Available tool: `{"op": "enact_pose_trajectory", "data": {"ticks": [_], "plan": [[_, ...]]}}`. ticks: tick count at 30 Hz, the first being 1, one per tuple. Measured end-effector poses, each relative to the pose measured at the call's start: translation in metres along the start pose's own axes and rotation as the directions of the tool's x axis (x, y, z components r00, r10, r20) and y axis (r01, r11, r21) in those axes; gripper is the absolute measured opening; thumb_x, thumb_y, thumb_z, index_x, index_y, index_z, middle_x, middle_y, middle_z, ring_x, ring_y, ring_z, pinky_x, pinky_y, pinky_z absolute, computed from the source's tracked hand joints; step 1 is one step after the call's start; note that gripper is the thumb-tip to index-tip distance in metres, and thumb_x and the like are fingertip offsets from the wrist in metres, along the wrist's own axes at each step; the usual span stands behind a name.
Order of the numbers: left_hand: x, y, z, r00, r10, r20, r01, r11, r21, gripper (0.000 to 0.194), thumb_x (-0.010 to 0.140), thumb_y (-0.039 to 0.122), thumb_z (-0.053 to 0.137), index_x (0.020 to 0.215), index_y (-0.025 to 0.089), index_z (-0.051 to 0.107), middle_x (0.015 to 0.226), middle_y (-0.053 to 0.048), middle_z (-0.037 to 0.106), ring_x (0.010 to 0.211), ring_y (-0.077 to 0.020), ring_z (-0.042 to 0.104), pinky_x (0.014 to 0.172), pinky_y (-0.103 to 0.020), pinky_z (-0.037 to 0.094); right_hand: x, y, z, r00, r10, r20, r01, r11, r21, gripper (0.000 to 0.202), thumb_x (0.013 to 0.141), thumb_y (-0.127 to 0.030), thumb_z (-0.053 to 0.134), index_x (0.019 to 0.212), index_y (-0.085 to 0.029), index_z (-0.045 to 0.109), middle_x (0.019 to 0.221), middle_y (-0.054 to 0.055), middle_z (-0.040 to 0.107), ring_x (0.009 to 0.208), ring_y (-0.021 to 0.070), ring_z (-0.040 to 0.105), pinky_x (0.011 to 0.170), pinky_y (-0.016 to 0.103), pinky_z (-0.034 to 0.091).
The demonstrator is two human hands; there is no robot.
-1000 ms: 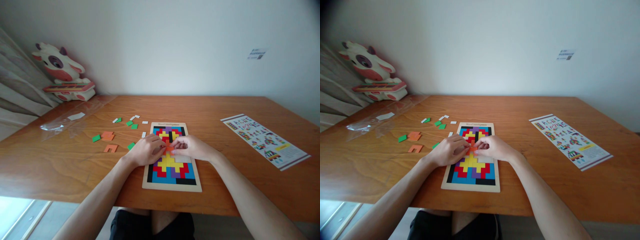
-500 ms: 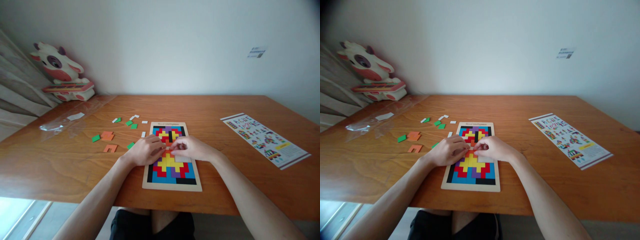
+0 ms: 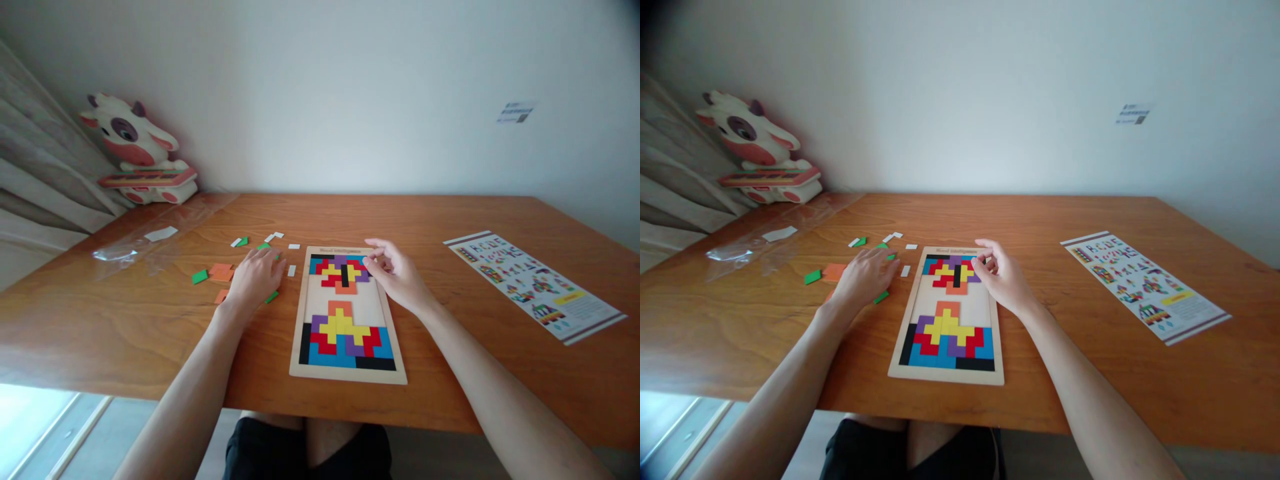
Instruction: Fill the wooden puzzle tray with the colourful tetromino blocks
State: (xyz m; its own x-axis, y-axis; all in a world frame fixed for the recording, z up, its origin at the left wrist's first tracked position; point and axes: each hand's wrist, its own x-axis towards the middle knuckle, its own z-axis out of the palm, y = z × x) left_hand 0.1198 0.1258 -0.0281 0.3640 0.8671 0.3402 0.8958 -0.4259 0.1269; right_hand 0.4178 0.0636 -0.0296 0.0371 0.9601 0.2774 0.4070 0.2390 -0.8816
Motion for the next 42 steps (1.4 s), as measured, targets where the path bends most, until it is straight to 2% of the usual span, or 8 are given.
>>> {"op": "enact_pose_trajectory", "data": {"ticks": [4, 12, 18, 27, 31, 35, 38, 42], "plan": [[-0.002, 0.006, 0.000, 0.991, 0.117, 0.069, -0.114, 0.992, -0.055, 0.034, 0.092, 0.028, 0.046, 0.120, 0.020, 0.065, 0.115, -0.008, 0.072, 0.111, -0.0261, 0.063, 0.096, -0.038, 0.051, 0.002, 0.002, 0.001, 0.998, -0.003, -0.070, 0.004, 1.000, 0.020, 0.043, 0.090, -0.041, 0.062, 0.127, -0.020, 0.055, 0.098, 0.005, 0.064, 0.064, 0.0131, 0.056, 0.059, 0.030, 0.049], [-0.006, 0.009, -0.009, 0.970, 0.209, 0.124, -0.196, 0.975, -0.105, 0.038, 0.087, 0.022, 0.051, 0.123, 0.022, 0.064, 0.113, -0.007, 0.073, 0.107, -0.0272, 0.066, 0.090, -0.039, 0.054, 0.003, 0.004, 0.000, 0.996, -0.011, -0.094, 0.013, 1.000, 0.021, 0.041, 0.089, -0.042, 0.062, 0.123, -0.020, 0.057, 0.098, 0.006, 0.065, 0.064, 0.0131, 0.057, 0.058, 0.029, 0.048], [-0.001, 0.007, 0.002, 0.982, 0.176, 0.063, -0.158, 0.961, -0.229, 0.027, 0.094, 0.030, 0.055, 0.117, 0.019, 0.064, 0.104, -0.007, 0.072, 0.096, -0.0226, 0.067, 0.085, -0.034, 0.054, 0.002, 0.000, 0.001, 0.997, 0.012, -0.081, -0.010, 1.000, 0.019, 0.043, 0.088, -0.042, 0.062, 0.124, -0.019, 0.057, 0.098, 0.006, 0.065, 0.064, 0.0135, 0.056, 0.059, 0.031, 0.048], [0.007, 0.013, 0.016, 0.991, 0.121, -0.049, -0.126, 0.985, -0.115, 0.032, 0.101, 0.032, 0.044, 0.086, 0.016, 0.067, 0.089, -0.009, 0.070, 0.081, -0.0201, 0.066, 0.069, -0.028, 0.050, 0.001, 0.002, 0.001, 1.000, 0.009, -0.023, -0.010, 0.999, -0.032, 0.042, 0.090, -0.042, 0.060, 0.126, -0.019, 0.057, 0.102, 0.007, 0.065, 0.071, 0.0157, 0.059, 0.062, 0.032, 0.050], [0.006, 0.028, 0.015, 0.983, 0.136, -0.126, -0.167, 0.946, -0.278, 0.027, 0.101, 0.033, 0.045, 0.095, 0.017, 0.066, 0.083, -0.005, 0.073, 0.073, -0.0148, 0.068, 0.064, -0.022, 0.048, 0.001, 0.005, 0.002, 1.000, 0.010, 0.000, -0.010, 1.000, -0.017, 0.042, 0.091, -0.042, 0.059, 0.127, -0.020, 0.056, 0.101, 0.006, 0.064, 0.073, 0.0162, 0.059, 0.065, 0.033, 0.051], [0.001, 0.049, 0.015, 0.984, 0.131, -0.120, -0.176, 0.815, -0.553, 0.022, 0.098, 0.036, 0.054, 0.095, 0.018, 0.067, 0.074, 0.000, 0.073, 0.063, -0.0112, 0.068, 0.061, -0.019, 0.052, 0.001, 0.004, 0.001, 1.000, -0.003, -0.021, 0.003, 1.000, -0.010, 0.041, 0.090, -0.042, 0.060, 0.125, -0.020, 0.056, 0.102, 0.007, 0.064, 0.073, 0.0166, 0.059, 0.066, 0.034, 0.051], [-0.001, 0.054, 0.016, 0.974, 0.176, -0.143, -0.226, 0.773, -0.593, 0.020, 0.097, 0.035, 0.057, 0.098, 0.019, 0.070, 0.084, -0.001, 0.076, 0.071, -0.0122, 0.071, 0.067, -0.020, 0.056, 0.002, 0.002, 0.001, 1.000, 0.000, -0.024, -0.001, 1.000, -0.021, 0.041, 0.090, -0.041, 0.060, 0.125, -0.020, 0.056, 0.102, 0.007, 0.064, 0.070, 0.0156, 0.057, 0.064, 0.033, 0.050], [0.001, 0.048, 0.014, 0.922, 0.324, -0.211, -0.387, 0.763, -0.518, 0.019, 0.097, 0.028, 0.056, 0.106, 0.019, 0.070, 0.102, -0.004, 0.077, 0.090, -0.0146, 0.073, 0.081, -0.024, 0.057, 0.001, 0.002, 0.001, 1.000, 0.007, -0.015, -0.007, 1.000, -0.005, 0.042, 0.090, -0.041, 0.059, 0.126, -0.019, 0.056, 0.101, 0.007, 0.064, 0.070, 0.0153, 0.058, 0.061, 0.032, 0.049]]}}
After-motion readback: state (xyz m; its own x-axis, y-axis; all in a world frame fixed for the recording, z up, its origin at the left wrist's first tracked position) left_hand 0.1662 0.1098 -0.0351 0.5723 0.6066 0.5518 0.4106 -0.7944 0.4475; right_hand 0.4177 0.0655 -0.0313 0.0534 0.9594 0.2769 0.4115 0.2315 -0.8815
